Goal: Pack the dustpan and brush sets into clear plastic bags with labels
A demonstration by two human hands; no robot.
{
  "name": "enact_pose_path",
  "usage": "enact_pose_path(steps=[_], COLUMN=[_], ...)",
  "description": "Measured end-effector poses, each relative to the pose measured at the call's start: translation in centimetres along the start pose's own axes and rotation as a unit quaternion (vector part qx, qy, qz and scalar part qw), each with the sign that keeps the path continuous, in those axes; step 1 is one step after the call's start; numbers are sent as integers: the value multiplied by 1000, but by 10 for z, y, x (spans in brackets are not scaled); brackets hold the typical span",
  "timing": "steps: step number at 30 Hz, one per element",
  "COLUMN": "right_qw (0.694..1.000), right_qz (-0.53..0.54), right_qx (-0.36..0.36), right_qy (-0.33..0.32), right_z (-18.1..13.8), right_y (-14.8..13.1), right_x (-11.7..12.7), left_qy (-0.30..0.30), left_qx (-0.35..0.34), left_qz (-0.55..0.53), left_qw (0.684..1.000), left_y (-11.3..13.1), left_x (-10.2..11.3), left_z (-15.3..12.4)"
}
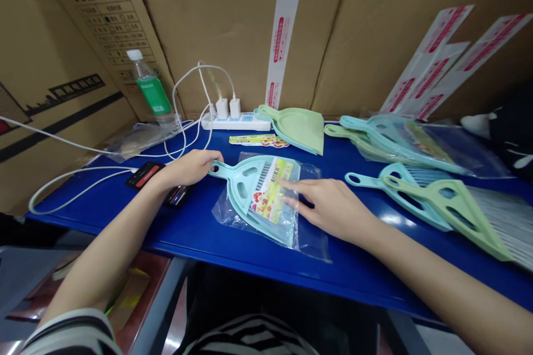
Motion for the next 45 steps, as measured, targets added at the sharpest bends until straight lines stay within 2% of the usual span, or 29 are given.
enact_pose_path(steps=[11, 20, 28, 32, 40, 43, 45], right_qw=[993, 996, 990, 993, 998, 998, 998], right_qz=[110, 85, 138, 107, 55, 52, 44], right_qx=[-22, -9, 38, 43, 35, 25, 7], right_qy=[-38, -20, 5, 18, -21, -1, 36], right_z=[2, 2, -2, -3, -2, -1, -1], right_y=[12, 9, 21, 29, 26, 29, 37], right_x=[-3, 1, 11, 16, 5, 9, 13], left_qy=[4, 3, 3, 6, 2, 4, 6], left_qx=[-3, -7, -10, -16, -7, -10, -16], left_qz=[-5, -3, -6, -2, -3, 1, 10], left_qw=[1000, 1000, 1000, 1000, 1000, 1000, 1000], left_y=[2, 1, 1, 0, 1, 1, 1], left_x=[1, 1, 1, 0, 1, 1, 1], left_z=[-1, -1, 0, 0, -1, 0, 0])
Point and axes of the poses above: each hand's wrist, its own z-axis towards the middle knuckle, its own x-axis out of the back of the hand, y = z × x, the point moved 8 cm from there along z, towards the middle knuckle, and after that the axes turned 2 degrees about x, right-handed, at the moved point
